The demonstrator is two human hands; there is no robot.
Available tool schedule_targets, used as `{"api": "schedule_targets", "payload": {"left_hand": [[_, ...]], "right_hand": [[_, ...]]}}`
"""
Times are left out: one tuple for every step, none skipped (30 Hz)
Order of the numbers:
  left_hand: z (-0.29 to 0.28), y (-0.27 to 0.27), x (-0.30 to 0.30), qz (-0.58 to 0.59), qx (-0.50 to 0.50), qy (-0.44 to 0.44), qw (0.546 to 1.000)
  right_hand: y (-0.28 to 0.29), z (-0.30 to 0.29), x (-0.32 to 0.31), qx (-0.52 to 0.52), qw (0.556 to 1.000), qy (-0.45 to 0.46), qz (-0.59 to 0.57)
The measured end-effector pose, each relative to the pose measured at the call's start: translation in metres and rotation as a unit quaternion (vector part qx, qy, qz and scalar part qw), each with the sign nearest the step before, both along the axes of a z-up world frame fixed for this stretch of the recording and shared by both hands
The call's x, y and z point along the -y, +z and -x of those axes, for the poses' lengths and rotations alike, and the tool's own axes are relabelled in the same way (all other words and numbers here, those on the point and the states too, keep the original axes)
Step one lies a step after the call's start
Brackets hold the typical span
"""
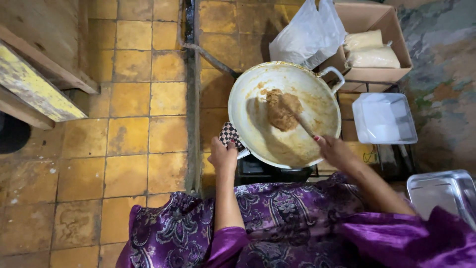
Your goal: Stirring a thick brown paste in a large pan using a wooden paddle
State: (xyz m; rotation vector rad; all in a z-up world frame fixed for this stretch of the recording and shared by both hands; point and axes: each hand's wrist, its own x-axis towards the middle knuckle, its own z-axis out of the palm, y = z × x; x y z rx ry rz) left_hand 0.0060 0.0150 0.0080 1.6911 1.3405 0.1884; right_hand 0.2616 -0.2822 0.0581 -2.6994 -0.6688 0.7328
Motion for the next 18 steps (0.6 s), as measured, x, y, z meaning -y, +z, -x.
{"api": "schedule_targets", "payload": {"left_hand": [[0.0, 0.001, 0.0, 0.0, 0.0, -0.002, 1.0], [0.0, 0.002, 0.0, 0.001, -0.004, -0.006, 1.0], [0.001, 0.003, -0.001, 0.002, -0.009, -0.008, 1.0], [0.0, 0.001, 0.001, 0.001, -0.009, -0.007, 1.0], [0.0, -0.001, 0.001, 0.002, -0.014, -0.007, 1.0], [0.0, -0.004, 0.002, 0.002, -0.018, -0.007, 1.0], [-0.001, -0.006, 0.004, 0.002, -0.022, -0.004, 1.0], [-0.003, -0.008, 0.006, 0.001, -0.033, 0.006, 0.999], [-0.004, -0.01, 0.007, -0.001, -0.044, 0.016, 0.999], [-0.005, -0.009, 0.005, -0.001, -0.048, 0.018, 0.999], [-0.004, -0.008, 0.005, 0.035, -0.051, 0.023, 0.998], [-0.004, -0.008, 0.005, 0.071, -0.053, 0.029, 0.996], [-0.006, -0.012, 0.005, 0.072, -0.056, 0.029, 0.995], [-0.007, -0.016, 0.004, 0.06, -0.039, 0.026, 0.997], [-0.005, -0.02, 0.004, 0.048, -0.023, 0.027, 0.998], [-0.004, -0.02, 0.004, 0.049, -0.027, 0.031, 0.998], [-0.003, -0.02, 0.002, 0.031, -0.012, 0.026, 0.999], [-0.002, -0.019, 0.0, 0.013, 0.003, 0.02, 1.0]], "right_hand": [[0.027, 0.0, -0.006, 0.0, 1.0, -0.002, 0.0], [0.055, 0.001, -0.012, 0.086, 0.991, 0.074, 0.074], [0.081, 0.001, -0.019, 0.169, 0.963, 0.15, 0.146], [0.089, -0.01, -0.018, 0.168, 0.963, 0.151, 0.146], [0.095, -0.02, -0.018, 0.161, 0.953, 0.145, 0.213], [0.1, -0.031, -0.019, 0.153, 0.938, 0.14, 0.279], [0.099, -0.033, -0.012, 0.15, 0.938, 0.143, 0.278], [0.098, -0.036, -0.005, 0.224, 0.914, 0.163, 0.297], [0.097, -0.039, 0.001, 0.297, 0.884, 0.183, 0.313], [0.086, -0.049, -0.001, 0.294, 0.884, 0.186, 0.311], [0.074, -0.057, -0.001, 0.286, 0.895, 0.159, 0.304], [0.062, -0.064, -0.001, 0.278, 0.905, 0.131, 0.296], [0.068, -0.066, -0.02, 0.275, 0.905, 0.132, 0.296], [0.073, -0.068, -0.039, 0.196, 0.933, 0.086, 0.29], [0.079, -0.069, -0.06, 0.117, 0.952, 0.041, 0.282], [0.069, -0.081, -0.066, 0.114, 0.952, 0.046, 0.282], [0.06, -0.094, -0.074, 0.127, 0.947, 0.074, 0.287], [0.051, -0.106, -0.083, 0.14, 0.941, 0.102, 0.292]]}}
